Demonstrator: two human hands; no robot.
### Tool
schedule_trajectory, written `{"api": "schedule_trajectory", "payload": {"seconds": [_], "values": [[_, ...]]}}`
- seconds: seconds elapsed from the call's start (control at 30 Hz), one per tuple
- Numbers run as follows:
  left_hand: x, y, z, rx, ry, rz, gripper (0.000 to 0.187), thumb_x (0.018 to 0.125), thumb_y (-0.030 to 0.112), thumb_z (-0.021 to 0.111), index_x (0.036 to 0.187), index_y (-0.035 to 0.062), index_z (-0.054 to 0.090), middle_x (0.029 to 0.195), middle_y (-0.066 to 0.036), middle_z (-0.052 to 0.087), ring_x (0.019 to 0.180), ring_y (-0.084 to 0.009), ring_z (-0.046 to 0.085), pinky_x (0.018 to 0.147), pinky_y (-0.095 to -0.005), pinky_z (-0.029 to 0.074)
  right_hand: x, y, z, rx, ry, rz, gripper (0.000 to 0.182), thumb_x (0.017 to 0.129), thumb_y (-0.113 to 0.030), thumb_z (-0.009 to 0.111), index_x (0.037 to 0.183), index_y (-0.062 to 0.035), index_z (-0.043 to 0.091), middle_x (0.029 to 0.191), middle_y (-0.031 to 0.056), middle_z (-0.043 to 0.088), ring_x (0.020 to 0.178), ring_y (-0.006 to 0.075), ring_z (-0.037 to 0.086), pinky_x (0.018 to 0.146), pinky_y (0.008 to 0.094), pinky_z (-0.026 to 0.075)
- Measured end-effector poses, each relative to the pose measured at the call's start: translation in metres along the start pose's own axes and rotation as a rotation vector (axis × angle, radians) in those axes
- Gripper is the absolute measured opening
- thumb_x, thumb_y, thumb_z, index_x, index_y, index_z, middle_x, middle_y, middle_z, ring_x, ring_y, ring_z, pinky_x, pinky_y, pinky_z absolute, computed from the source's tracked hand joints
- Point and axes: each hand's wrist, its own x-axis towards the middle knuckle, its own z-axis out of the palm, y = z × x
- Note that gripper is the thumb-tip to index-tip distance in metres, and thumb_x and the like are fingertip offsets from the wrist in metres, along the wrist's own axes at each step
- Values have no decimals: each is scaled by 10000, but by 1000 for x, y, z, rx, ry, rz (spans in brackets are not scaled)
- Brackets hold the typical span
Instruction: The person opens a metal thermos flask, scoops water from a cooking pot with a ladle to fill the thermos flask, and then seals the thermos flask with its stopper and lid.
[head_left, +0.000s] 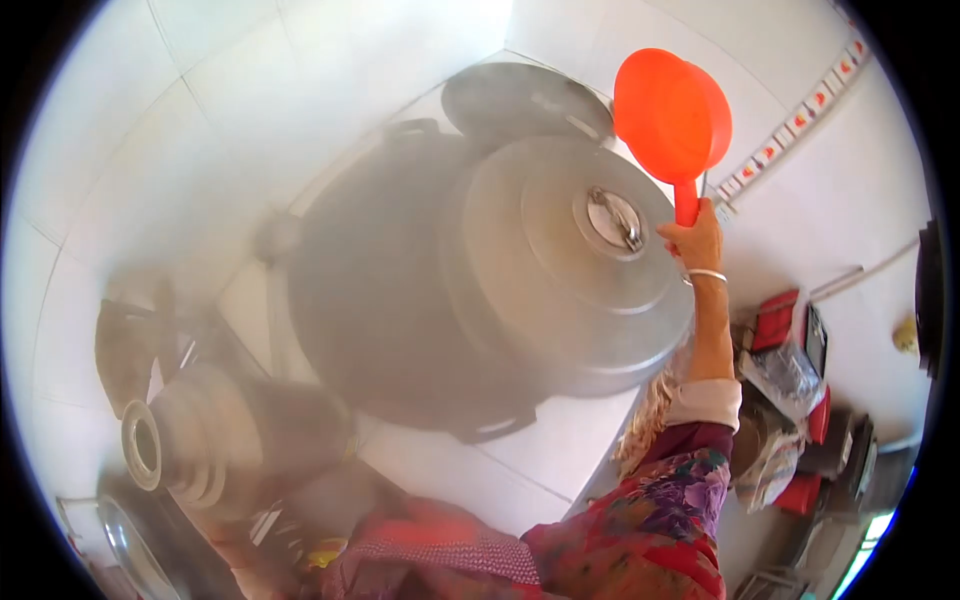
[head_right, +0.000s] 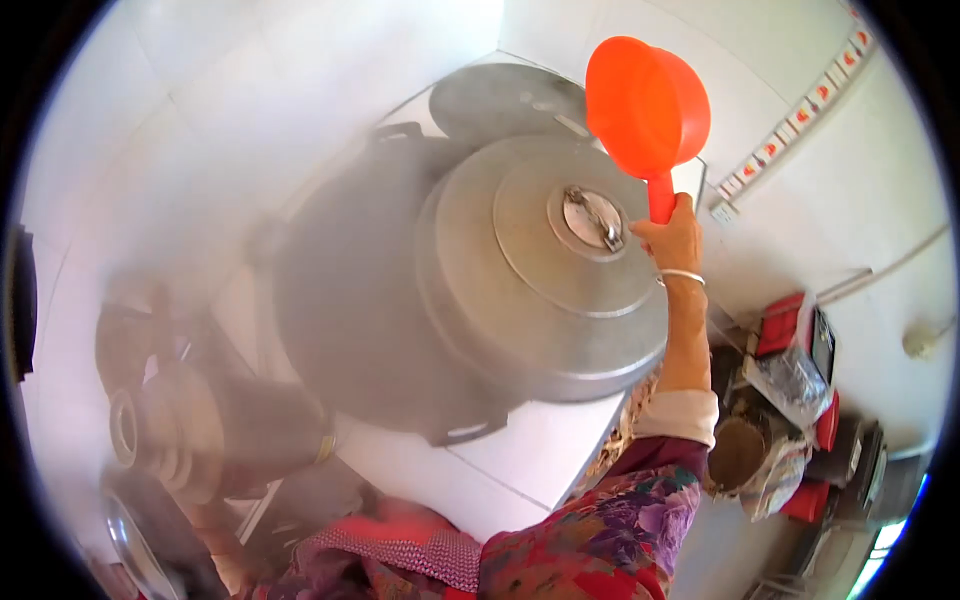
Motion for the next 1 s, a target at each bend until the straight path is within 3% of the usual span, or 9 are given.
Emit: {"api": "schedule_trajectory", "payload": {"seconds": [0.13, 0.23, 0.33, 0.4, 0.5, 0.73, 0.8, 0.9, 1.0], "values": [[5, 2, -15, 11, -56, 1, 372, 866, 207, 448, 1203, 68, 375, 1159, -92, 462, 1026, -225, 505, 848, -359, 454, -101, 17, -42, 180, -27, 54, 442, 672, -141, 613, 1062, 15, 477, 774, 118, 545, 527, 198, 538, 500, 315, 443], [9, 2, -24, 12, -95, 9, 361, 860, 201, 453, 1188, 62, 394, 1142, -91, 475, 1015, -226, 512, 841, -356, 457, -175, 43, -55, -229, 47, -619, 406, 706, -130, 572, 1078, 5, 480, 828, 119, 549, 627, 244, 554, 616, 348, 455], [7, 0, -27, 27, -110, 1, 351, 855, 195, 458, 1173, 55, 414, 1125, -91, 489, 1004, -226, 518, 833, -353, 459, -256, 34, -63, -60, 30, -155, 413, 711, -120, 558, 1100, -7, 479, 820, 105, 558, 705, 286, 551, 719, 380, 437], [6, -1, -29, 38, -120, -5, 344, 851, 191, 461, 1163, 51, 426, 1114, -90, 498, 997, -227, 523, 827, -351, 461, -293, 51, -68, -371, -165, -62, 715, 737, -339, 623, 1333, -140, 280, 1298, 210, 369, 1148, 337, 416, 926, 401, 352], [6, -1, -31, 63, -135, -11, 335, 845, 184, 466, 1148, 45, 446, 1097, -89, 511, 986, -227, 530, 820, -349, 464, -332, 26, -65, -342, -346, 275, 661, 740, -320, 613, 1305, -119, 335, 1207, 194, 471, 1042, 285, 514, 895, 382, 382], [6, -3, -32, 167, -183, -36, 315, 831, 170, 478, 1114, 30, 490, 1058, -88, 542, 961, -228, 546, 801, -342, 470, -351, 96, -24, -486, -149, -279, 635, 757, -239, 610, 1301, -85, 321, 1082, 179, 558, 874, 343, 580, 742, 416, 453], [7, -3, -31, 232, -204, -42, 311, 827, 165, 481, 1104, 26, 503, 1047, -88, 551, 953, -228, 551, 796, -340, 471, -340, 142, -11, -897, -455, -166, 789, 755, -308, 630, 1371, -110, 178, 1352, 125, 297, 1168, 120, 370, 886, 360, 381], [10, -3, -33, 398, -246, -46, 304, 821, 159, 486, 1089, 20, 522, 1030, -87, 564, 942, -229, 558, 788, -337, 474, -313, 49, 2, -537, -172, -267, 672, 744, -215, 639, 1311, -89, 301, 1061, 187, 567, 863, 341, 585, 723, 427, 449], [15, 0, -26, 621, -280, 10, 298, 815, 153, 491, 1074, 13, 541, 1013, -86, 578, 932, -229, 565, 780, -334, 477, -258, 108, 39, 106, -257, -126, 710, 720, -213, 668, 1312, -88, 297, 1102, 201, 541, 926, 333, 563, 753, 421, 433]]}}
